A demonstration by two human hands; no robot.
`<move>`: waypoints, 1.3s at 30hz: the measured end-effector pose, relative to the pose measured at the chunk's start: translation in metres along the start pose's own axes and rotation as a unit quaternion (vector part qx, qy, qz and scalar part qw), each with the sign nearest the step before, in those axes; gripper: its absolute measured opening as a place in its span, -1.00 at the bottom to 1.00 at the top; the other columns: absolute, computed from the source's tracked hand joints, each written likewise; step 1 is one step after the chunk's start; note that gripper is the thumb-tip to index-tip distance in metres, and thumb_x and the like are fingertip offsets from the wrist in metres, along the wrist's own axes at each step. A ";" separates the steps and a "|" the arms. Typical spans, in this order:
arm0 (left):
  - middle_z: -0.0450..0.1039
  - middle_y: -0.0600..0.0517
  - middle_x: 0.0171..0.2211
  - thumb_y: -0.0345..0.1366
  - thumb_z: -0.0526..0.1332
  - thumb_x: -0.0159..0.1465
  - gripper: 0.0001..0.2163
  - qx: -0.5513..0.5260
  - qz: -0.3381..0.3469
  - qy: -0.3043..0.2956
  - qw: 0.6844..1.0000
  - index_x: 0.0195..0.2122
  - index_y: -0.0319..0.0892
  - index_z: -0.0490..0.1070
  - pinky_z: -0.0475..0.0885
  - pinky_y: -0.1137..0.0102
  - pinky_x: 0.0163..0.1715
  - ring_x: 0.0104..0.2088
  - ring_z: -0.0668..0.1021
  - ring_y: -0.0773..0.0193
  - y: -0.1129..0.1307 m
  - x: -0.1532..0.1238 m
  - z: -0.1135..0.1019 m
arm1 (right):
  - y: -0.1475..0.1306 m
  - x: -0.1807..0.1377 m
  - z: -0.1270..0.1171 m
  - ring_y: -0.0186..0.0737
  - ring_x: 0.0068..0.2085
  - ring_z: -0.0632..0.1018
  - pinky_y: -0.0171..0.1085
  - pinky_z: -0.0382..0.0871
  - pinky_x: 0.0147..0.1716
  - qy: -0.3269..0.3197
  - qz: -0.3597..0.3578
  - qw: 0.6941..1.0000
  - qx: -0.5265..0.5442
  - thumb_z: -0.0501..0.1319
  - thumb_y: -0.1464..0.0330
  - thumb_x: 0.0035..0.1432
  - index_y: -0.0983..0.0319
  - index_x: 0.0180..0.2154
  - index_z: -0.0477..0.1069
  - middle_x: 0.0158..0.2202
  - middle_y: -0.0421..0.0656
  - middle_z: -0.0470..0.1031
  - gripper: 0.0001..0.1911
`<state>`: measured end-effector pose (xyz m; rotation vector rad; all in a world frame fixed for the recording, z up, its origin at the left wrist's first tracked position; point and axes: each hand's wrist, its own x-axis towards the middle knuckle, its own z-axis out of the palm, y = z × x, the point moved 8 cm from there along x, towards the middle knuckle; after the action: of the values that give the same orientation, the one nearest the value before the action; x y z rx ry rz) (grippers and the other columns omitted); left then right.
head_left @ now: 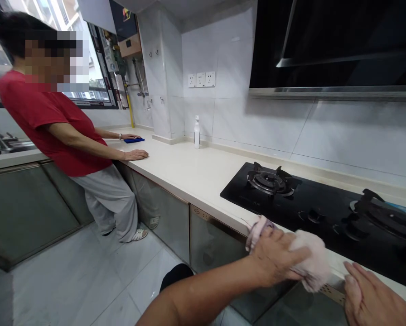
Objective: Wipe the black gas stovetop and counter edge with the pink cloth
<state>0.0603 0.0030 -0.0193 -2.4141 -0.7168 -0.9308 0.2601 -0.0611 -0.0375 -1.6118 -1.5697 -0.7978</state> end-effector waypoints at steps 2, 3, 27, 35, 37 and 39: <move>0.47 -0.14 0.20 0.38 0.17 0.27 -0.32 0.004 -0.012 -0.009 1.000 0.28 0.12 0.45 0.33 0.09 -0.06 -0.03 0.51 -0.01 -0.035 -0.019 -0.001 | -0.002 0.001 -0.002 0.27 -0.03 0.61 0.07 0.35 -0.21 0.003 -0.003 1.000 -0.019 -0.08 0.15 0.47 0.31 0.12 0.55 0.03 0.14 0.61 -0.44; 0.47 -0.15 0.19 0.41 0.17 0.25 -0.29 0.004 -0.021 -0.016 1.000 0.28 0.10 0.46 0.33 0.08 -0.03 -0.01 0.50 -0.03 -0.055 -0.030 -0.003 | -0.003 0.001 -0.002 0.26 0.00 0.61 0.07 0.37 -0.19 0.003 0.000 1.000 -0.021 -0.08 0.14 0.48 0.31 0.13 0.54 0.05 0.13 0.60 -0.44; 0.42 -0.17 0.16 -0.11 0.21 0.37 -0.61 0.049 -0.371 -0.047 0.926 0.18 -0.03 0.54 0.19 -0.09 0.27 0.21 0.36 -0.14 -0.195 -0.105 -0.060 | -0.009 -0.003 0.008 0.14 0.14 0.53 0.06 0.26 0.14 0.026 0.058 0.998 -0.015 -0.03 0.21 0.51 0.26 0.11 0.51 0.11 0.05 0.57 -0.56; 0.51 -0.14 -0.04 -0.03 0.09 0.45 -0.66 -0.198 -0.315 -0.001 0.928 -0.02 -0.10 0.56 0.34 -0.04 0.15 0.06 0.49 -0.03 -0.080 -0.023 -0.029 | -0.012 0.000 0.005 0.09 0.15 0.50 0.04 0.21 0.15 0.002 0.041 0.999 -0.011 -0.07 0.20 0.52 0.27 0.11 0.50 0.12 0.06 0.56 -0.53; 0.56 -0.12 -0.08 0.00 -0.05 0.51 -0.57 -0.329 -0.342 0.023 0.880 -0.03 -0.11 0.54 0.42 0.02 0.11 0.00 0.54 0.02 -0.082 -0.005 -0.031 | -0.014 0.001 0.004 0.06 0.16 0.49 0.02 0.21 0.14 -0.006 0.029 1.000 -0.010 -0.08 0.19 0.53 0.27 0.12 0.49 0.13 0.05 0.56 -0.52; 0.60 -0.13 -0.05 0.05 -0.18 0.54 -0.45 -0.469 -0.348 0.035 0.811 0.06 -0.12 0.54 0.50 0.06 0.07 -0.01 0.59 0.03 -0.091 0.017 -0.032 | -0.015 0.002 0.004 0.06 0.17 0.49 0.01 0.21 0.14 -0.009 0.027 1.000 -0.008 -0.09 0.19 0.54 0.26 0.12 0.50 0.13 0.05 0.56 -0.53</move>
<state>0.0007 0.0586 0.0345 -2.9010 -1.4209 -2.0519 0.2455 -0.0573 -0.0368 -1.6706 -1.5297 -0.7717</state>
